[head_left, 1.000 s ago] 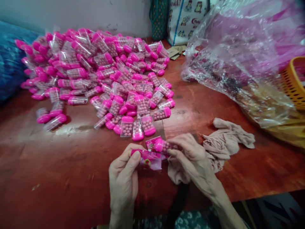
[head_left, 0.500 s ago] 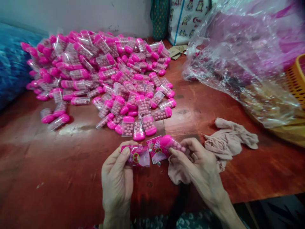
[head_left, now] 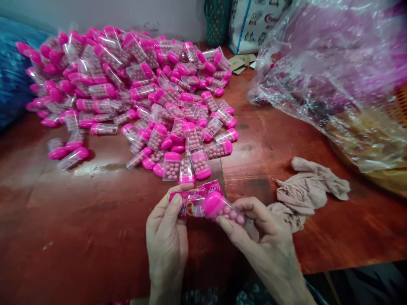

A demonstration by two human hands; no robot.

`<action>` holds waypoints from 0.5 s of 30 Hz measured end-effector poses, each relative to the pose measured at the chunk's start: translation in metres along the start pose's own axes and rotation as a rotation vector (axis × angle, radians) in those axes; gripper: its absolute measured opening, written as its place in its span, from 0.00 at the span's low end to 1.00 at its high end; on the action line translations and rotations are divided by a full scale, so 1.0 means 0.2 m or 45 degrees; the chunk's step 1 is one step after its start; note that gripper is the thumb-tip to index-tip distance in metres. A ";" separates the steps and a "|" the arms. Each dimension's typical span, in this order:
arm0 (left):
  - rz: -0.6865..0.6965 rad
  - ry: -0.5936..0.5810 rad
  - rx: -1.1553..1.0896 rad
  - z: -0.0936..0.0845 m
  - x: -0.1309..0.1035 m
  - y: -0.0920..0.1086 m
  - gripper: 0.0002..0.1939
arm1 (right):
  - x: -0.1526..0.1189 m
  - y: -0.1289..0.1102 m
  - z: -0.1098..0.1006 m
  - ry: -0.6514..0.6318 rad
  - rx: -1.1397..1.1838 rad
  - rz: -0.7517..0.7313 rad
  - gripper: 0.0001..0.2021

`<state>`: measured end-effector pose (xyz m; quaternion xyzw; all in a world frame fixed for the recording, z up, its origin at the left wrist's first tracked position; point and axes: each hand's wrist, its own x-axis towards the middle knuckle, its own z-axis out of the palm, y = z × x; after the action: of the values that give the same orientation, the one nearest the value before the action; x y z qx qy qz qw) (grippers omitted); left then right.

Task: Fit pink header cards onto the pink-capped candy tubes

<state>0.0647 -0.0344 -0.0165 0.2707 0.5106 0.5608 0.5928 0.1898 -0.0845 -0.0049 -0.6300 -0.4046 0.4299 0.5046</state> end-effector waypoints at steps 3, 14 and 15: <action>-0.015 -0.013 0.001 0.01 -0.01 0.00 0.09 | 0.00 -0.01 0.00 0.015 -0.098 -0.039 0.04; -0.131 -0.080 -0.041 0.04 -0.03 0.00 0.08 | 0.06 0.00 -0.12 -0.278 -0.072 0.250 0.10; -0.147 -0.080 -0.045 0.04 -0.03 0.00 0.08 | 0.07 0.00 -0.13 -0.295 -0.063 0.245 0.10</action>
<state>0.0733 -0.0379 -0.0117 0.2478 0.4964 0.5259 0.6446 0.2176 -0.0794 -0.0035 -0.6243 -0.4081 0.5360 0.3954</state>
